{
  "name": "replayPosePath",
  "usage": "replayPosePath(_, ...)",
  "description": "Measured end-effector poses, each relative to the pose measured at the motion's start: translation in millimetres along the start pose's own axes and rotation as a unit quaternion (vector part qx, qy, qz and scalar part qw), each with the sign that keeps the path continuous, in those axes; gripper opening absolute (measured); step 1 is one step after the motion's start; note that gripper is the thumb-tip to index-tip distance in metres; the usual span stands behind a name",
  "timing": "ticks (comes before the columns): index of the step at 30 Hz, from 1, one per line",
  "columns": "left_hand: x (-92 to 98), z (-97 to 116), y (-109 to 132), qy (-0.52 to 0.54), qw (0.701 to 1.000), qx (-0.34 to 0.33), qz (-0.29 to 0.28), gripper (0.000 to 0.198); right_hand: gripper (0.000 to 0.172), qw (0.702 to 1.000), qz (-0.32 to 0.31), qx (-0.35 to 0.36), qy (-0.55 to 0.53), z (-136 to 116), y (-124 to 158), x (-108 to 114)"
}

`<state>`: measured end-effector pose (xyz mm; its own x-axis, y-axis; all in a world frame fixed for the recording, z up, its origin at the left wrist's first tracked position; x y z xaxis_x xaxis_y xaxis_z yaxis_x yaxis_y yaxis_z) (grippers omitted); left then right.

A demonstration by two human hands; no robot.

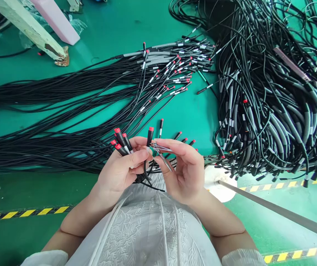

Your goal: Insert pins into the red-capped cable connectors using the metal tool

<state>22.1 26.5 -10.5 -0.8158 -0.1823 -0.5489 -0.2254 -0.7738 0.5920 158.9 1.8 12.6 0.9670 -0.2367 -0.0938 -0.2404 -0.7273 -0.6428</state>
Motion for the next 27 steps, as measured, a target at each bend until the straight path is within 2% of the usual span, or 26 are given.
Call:
replayPosePath(11, -0.3, 0.8, 0.3, 0.032, 0.999, 0.011, -0.011, 0.022, 0.066, 1.000, -0.024, 0.010, 0.013, 2.8, 0.0, -2.2)
replayPosePath(19, -1.0, -2.6, -2.1, 0.004, 1.000, 0.001, -0.021, 0.027, 0.048, 0.996, -0.001, 0.011, 0.088, 3.9, -0.7, 1.8)
replayPosePath(24, -2.7, -0.4, -1.5, 0.012, 0.999, -0.009, -0.046, 0.014, 0.049, 0.997, 0.027, 0.038, 0.066, 5.5, -1.9, 4.5)
replayPosePath(27, -2.7, 1.0, -0.9, 0.027, 0.998, -0.014, -0.057, 0.009, 0.053, 0.998, 0.021, 0.037, 0.042, 6.4, -1.1, 2.4)
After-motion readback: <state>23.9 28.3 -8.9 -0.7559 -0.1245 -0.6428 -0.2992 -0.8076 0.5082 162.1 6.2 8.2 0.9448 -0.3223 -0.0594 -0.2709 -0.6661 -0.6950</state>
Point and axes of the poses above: each hand's wrist, its own y-axis away from the middle knuckle, its own x-axis out of the back of the hand, z = x × y, the point moved 4 cm from there along -y, towards the middle knuckle, and after that the axes turned 10 degrees about z, right-handed, at the moved point
